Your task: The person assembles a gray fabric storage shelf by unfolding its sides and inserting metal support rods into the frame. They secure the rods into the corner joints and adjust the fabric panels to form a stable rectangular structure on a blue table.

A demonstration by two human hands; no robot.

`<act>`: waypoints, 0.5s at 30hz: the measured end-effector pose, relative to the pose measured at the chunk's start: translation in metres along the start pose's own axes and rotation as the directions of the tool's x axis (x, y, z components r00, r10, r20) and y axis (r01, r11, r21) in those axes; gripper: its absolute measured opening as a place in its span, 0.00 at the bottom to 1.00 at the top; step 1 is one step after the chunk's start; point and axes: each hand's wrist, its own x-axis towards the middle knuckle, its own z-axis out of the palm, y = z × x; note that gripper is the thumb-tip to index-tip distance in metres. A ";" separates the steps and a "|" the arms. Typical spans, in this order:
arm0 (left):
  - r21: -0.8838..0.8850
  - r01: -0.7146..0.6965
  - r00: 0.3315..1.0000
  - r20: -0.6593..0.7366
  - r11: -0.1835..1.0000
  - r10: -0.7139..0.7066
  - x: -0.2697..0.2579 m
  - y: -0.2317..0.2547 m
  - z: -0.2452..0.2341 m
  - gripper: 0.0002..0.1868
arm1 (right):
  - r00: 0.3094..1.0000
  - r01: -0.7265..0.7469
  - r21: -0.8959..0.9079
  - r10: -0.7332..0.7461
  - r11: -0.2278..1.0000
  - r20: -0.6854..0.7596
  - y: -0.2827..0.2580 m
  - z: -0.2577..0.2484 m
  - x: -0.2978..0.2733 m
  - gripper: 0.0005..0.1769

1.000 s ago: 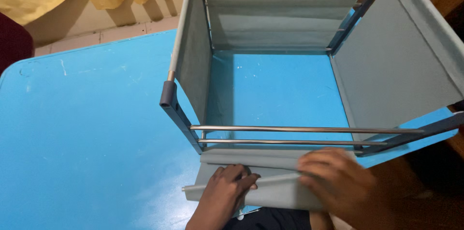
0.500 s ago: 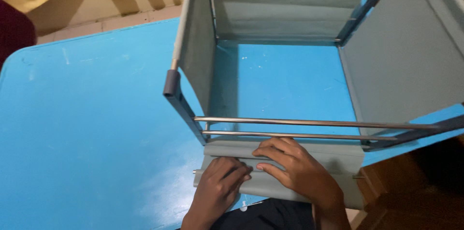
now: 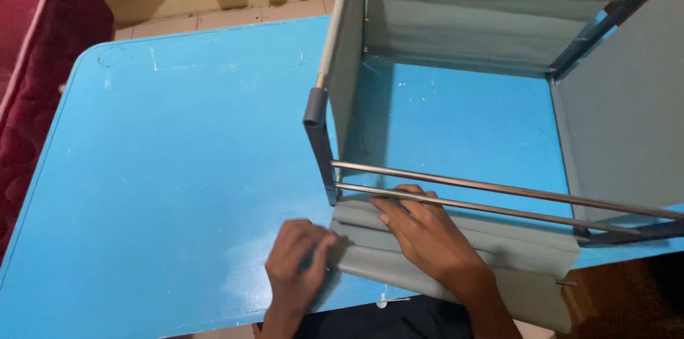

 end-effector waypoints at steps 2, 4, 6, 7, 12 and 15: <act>-0.027 0.223 0.975 -0.013 0.974 -0.223 0.009 -0.006 -0.002 0.03 | 0.992 -0.087 -0.025 0.089 0.996 0.089 -0.009 -0.001 0.010 0.24; -0.052 0.366 0.930 0.002 0.929 -0.366 0.021 -0.010 -0.003 0.05 | 0.985 -0.127 0.015 0.124 0.992 0.116 -0.017 -0.001 0.016 0.25; -0.072 0.438 0.899 0.037 0.896 -0.436 0.030 -0.013 -0.004 0.08 | 0.994 -0.009 -0.073 0.017 0.997 0.110 -0.022 0.002 0.020 0.25; -0.042 0.465 0.884 0.080 0.884 -0.461 0.034 -0.014 -0.006 0.08 | 0.993 0.048 -0.116 -0.035 0.992 0.110 -0.023 0.003 0.022 0.25; 0.195 0.462 0.787 0.359 0.865 -0.501 0.027 -0.021 -0.024 0.09 | 0.988 0.032 -0.109 -0.015 0.993 0.151 -0.028 0.009 0.029 0.25; 0.172 0.268 0.848 0.425 0.948 -0.317 0.017 -0.025 -0.037 0.10 | 0.994 0.083 -0.070 -0.078 0.994 0.079 -0.030 0.010 0.026 0.27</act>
